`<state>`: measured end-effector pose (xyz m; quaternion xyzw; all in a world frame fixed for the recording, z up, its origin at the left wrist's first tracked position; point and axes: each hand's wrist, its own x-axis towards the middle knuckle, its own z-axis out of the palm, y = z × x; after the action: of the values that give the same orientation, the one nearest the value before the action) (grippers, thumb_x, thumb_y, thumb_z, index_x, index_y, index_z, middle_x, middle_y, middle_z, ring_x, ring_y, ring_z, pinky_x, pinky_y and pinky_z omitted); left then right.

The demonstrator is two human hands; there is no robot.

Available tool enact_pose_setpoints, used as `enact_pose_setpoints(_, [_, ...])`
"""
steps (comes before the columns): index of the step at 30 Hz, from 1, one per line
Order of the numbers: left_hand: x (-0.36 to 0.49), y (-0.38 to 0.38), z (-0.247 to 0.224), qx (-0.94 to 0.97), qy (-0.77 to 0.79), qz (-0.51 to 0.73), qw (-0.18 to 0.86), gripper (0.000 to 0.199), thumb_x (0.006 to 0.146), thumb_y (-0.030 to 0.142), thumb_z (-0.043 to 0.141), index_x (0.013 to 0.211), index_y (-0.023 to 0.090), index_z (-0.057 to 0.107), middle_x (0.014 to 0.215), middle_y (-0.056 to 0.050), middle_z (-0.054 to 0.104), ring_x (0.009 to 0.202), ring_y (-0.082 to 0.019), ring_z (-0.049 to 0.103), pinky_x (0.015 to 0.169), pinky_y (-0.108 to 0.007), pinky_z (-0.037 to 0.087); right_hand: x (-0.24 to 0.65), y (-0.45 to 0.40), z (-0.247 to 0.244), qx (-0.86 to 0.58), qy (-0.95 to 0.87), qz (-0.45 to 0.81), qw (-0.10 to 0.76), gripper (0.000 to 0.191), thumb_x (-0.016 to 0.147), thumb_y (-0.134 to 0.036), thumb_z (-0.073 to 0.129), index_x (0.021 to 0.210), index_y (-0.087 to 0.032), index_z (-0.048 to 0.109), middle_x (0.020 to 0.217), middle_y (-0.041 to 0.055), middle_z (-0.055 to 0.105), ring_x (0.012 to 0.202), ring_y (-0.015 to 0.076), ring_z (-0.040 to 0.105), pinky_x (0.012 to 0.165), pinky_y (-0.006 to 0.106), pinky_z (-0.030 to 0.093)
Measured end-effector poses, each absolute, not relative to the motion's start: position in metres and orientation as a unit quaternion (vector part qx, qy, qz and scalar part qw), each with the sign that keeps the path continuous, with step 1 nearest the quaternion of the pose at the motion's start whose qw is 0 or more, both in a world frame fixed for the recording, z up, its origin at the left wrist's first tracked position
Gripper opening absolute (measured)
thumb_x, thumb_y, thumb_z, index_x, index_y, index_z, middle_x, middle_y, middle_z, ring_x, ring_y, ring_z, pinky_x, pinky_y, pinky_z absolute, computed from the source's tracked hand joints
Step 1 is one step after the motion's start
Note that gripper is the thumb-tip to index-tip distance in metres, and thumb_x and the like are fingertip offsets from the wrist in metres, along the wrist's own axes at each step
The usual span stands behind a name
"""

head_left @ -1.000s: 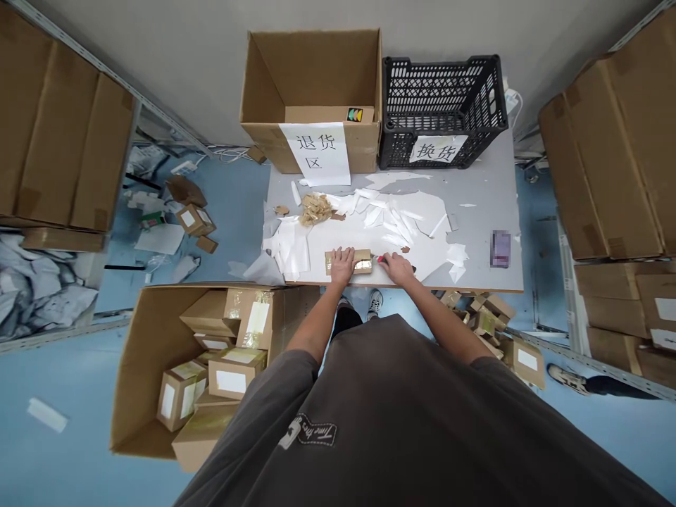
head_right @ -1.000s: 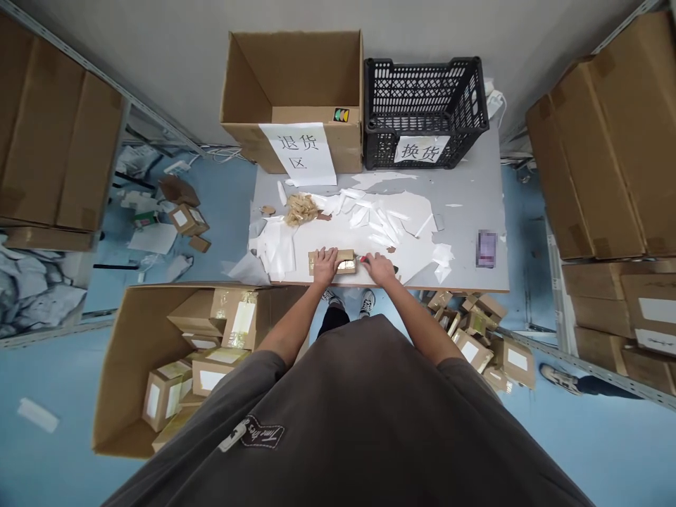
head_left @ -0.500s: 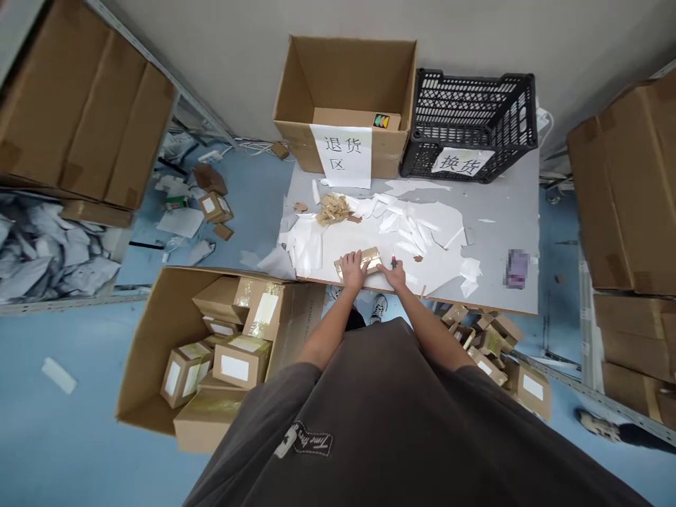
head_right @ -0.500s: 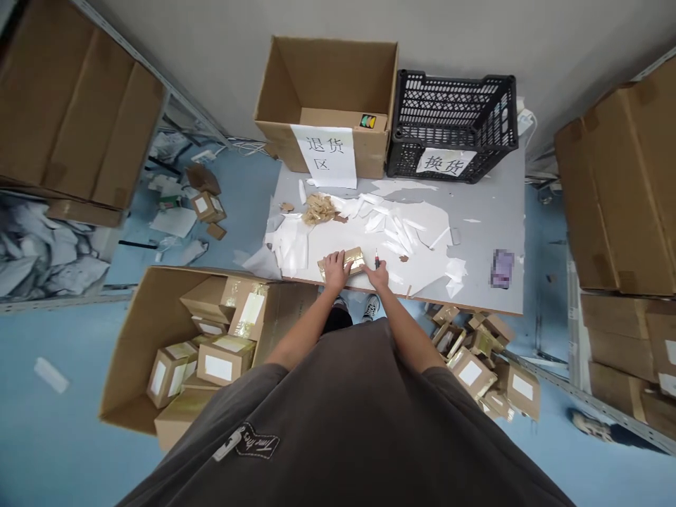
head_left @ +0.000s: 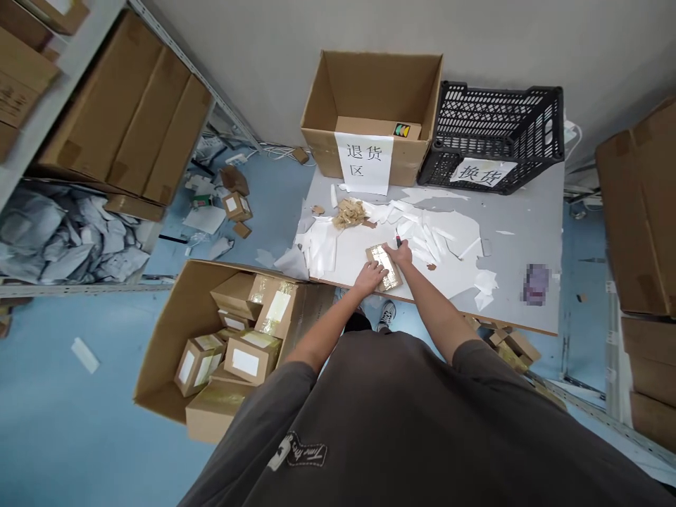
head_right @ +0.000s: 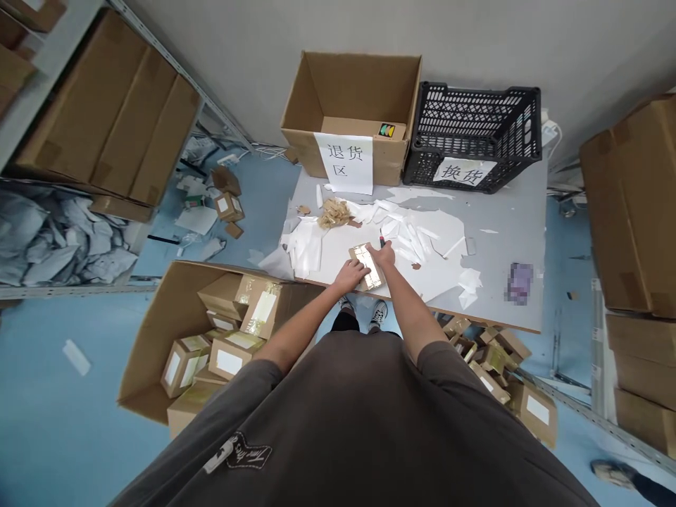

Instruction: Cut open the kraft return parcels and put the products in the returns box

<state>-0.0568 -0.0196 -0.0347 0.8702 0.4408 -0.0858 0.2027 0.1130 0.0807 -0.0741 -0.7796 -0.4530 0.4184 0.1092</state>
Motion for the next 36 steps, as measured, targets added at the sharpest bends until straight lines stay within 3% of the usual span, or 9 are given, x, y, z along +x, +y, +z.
enact_pose_setpoints(2, [-0.062, -0.002, -0.031, 0.883, 0.419, -0.093, 0.189, 0.044, 0.097, 0.014, 0.062, 0.139, 0.023, 0.069, 0.138, -0.017, 0.069, 0.139, -0.035, 0.053, 0.113, -0.05, 0.043, 0.122, 0.071, -0.077, -0.776, -0.444, 0.431, 0.119, 0.071, 0.075, -0.067, 0.088, 0.119, -0.024, 0.052, 0.123, 0.017, 0.076, 0.118, 0.0358, 0.072, 0.093, 0.04, 0.057])
enact_pose_setpoints(6, [-0.066, 0.016, -0.025, 0.907, 0.366, -0.1, 0.182, 0.038, 0.091, 0.024, 0.073, 0.129, 0.021, 0.074, 0.144, -0.017, 0.065, 0.139, -0.038, 0.049, 0.107, -0.05, 0.044, 0.151, 0.029, -0.078, -0.758, -0.435, 0.466, 0.14, 0.07, 0.068, -0.069, 0.088, 0.109, -0.026, 0.051, 0.119, 0.0104, 0.075, 0.111, 0.0313, 0.071, 0.088, 0.036, 0.055])
enact_pose_setpoints(13, [-0.045, 0.014, -0.024, 0.891, 0.401, -0.104, 0.184, 0.047, 0.089, 0.028, 0.078, 0.134, 0.018, 0.073, 0.134, -0.019, 0.068, 0.129, -0.037, 0.058, 0.108, -0.051, 0.045, 0.184, -0.038, -0.084, -0.786, -0.368, 0.47, 0.159, 0.062, 0.066, -0.063, 0.088, 0.098, -0.027, 0.049, 0.108, 0.0051, 0.072, 0.1, 0.028, 0.068, 0.083, 0.034, 0.05])
enact_pose_setpoints(17, [-0.047, 0.004, -0.027, 0.869, 0.447, -0.101, 0.187, 0.039, 0.091, 0.028, 0.078, 0.128, 0.018, 0.075, 0.146, -0.02, 0.064, 0.141, -0.037, 0.056, 0.113, -0.051, 0.047, 0.159, -0.016, -0.088, -0.79, -0.362, 0.461, 0.181, 0.056, 0.069, -0.056, 0.086, 0.098, -0.028, 0.047, 0.106, 0.0031, 0.071, 0.099, 0.0264, 0.068, 0.084, 0.033, 0.05])
enact_pose_setpoints(22, [-0.062, -0.003, -0.029, 0.824, 0.513, -0.09, 0.223, 0.052, 0.088, 0.02, 0.082, 0.137, 0.018, 0.067, 0.174, -0.017, 0.047, 0.163, -0.035, 0.041, 0.124, -0.049, 0.045, 0.135, 0.022, -0.079, -0.767, -0.402, 0.469, 0.17, 0.057, 0.071, -0.052, 0.089, 0.101, -0.029, 0.046, 0.104, 0.002, 0.069, 0.096, 0.0256, 0.068, 0.084, 0.034, 0.053])
enact_pose_setpoints(26, [-0.06, 0.003, -0.031, 0.803, 0.532, -0.101, 0.249, 0.056, 0.084, 0.018, 0.086, 0.136, 0.018, 0.066, 0.174, -0.018, 0.048, 0.163, -0.036, 0.043, 0.124, -0.049, 0.047, 0.154, 0.011, -0.065, -0.707, -0.398, 0.555, 0.182, 0.043, 0.095, -0.06, 0.071, 0.11, -0.029, 0.045, 0.082, -0.0023, 0.065, 0.071, 0.0221, 0.065, 0.069, 0.033, 0.055])
enact_pose_setpoints(30, [-0.055, 0.005, -0.035, 0.799, 0.538, -0.091, 0.255, 0.058, 0.077, 0.011, 0.086, 0.132, 0.016, 0.069, 0.17, -0.022, 0.051, 0.159, -0.04, 0.048, 0.122, -0.05, 0.049, 0.184, -0.019, -0.053, -0.625, -0.457, 0.619, 0.13, 0.028, 0.109, -0.057, 0.052, 0.107, -0.029, 0.049, 0.066, -0.0068, 0.06, 0.053, 0.0185, 0.059, 0.063, 0.03, 0.053])
enact_pose_setpoints(36, [-0.057, -0.002, -0.038, 0.796, 0.544, -0.064, 0.259, 0.054, 0.077, 0.009, 0.084, 0.128, 0.016, 0.069, 0.17, -0.021, 0.051, 0.16, -0.038, 0.047, 0.126, -0.048, 0.046, 0.195, -0.009, -0.048, -0.58, -0.571, 0.581, -0.006, 0.036, 0.107, -0.056, 0.057, 0.093, -0.025, 0.064, 0.068, -0.0019, 0.065, 0.06, 0.0192, 0.062, 0.07, 0.03, 0.054])
